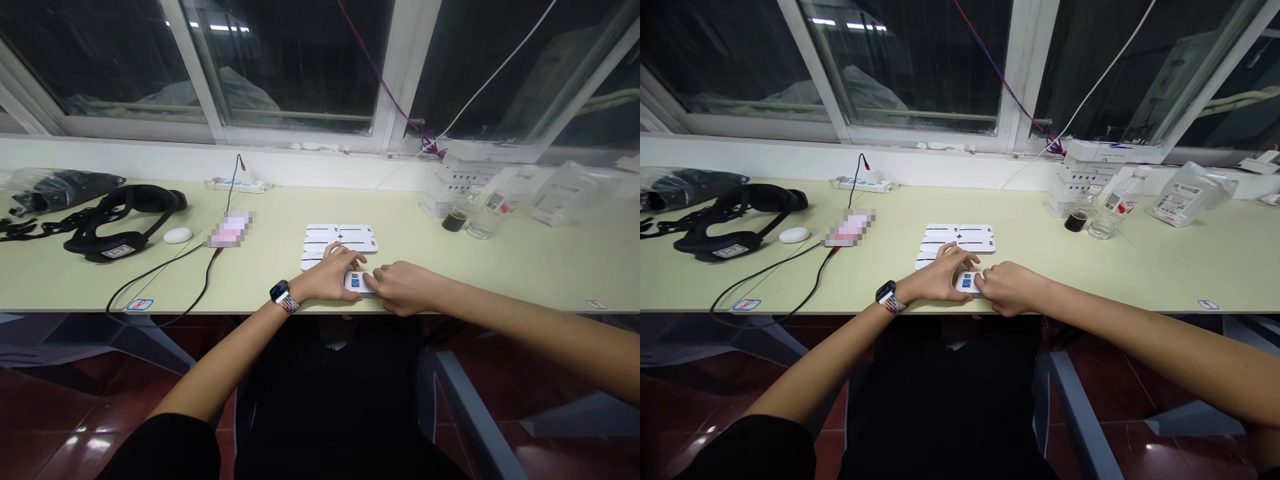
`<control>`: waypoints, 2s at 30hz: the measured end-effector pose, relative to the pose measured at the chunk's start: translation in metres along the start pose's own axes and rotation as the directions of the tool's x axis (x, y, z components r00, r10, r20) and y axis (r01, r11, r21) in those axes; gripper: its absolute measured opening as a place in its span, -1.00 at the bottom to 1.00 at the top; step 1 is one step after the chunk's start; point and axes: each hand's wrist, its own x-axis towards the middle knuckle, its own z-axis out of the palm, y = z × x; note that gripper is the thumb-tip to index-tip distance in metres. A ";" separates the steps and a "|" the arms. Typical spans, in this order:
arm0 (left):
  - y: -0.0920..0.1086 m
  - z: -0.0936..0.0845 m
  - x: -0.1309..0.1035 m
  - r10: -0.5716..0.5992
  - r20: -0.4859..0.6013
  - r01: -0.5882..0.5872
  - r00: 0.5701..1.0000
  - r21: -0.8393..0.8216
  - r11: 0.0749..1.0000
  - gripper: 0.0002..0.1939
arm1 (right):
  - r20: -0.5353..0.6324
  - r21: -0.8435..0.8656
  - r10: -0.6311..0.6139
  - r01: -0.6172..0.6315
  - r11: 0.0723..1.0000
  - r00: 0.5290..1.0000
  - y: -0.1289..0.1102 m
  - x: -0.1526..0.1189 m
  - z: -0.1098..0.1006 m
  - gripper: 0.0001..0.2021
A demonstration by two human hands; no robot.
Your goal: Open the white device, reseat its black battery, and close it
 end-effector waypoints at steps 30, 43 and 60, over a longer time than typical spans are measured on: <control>0.002 0.002 0.000 0.019 -0.006 -0.019 1.000 -0.008 1.000 -0.35 | -0.437 -0.220 -0.066 -0.035 0.975 0.897 -0.006 0.012 0.064 -0.78; -0.003 0.003 0.002 0.066 0.010 -0.067 0.998 0.019 0.998 -0.42 | -0.358 -0.217 -0.049 -0.032 0.976 0.932 -0.010 0.015 0.063 -0.73; -0.001 0.000 0.001 0.023 0.018 -0.023 1.000 0.004 1.000 -0.31 | -0.152 0.731 0.399 -0.169 0.662 0.904 0.013 -0.018 0.034 -0.60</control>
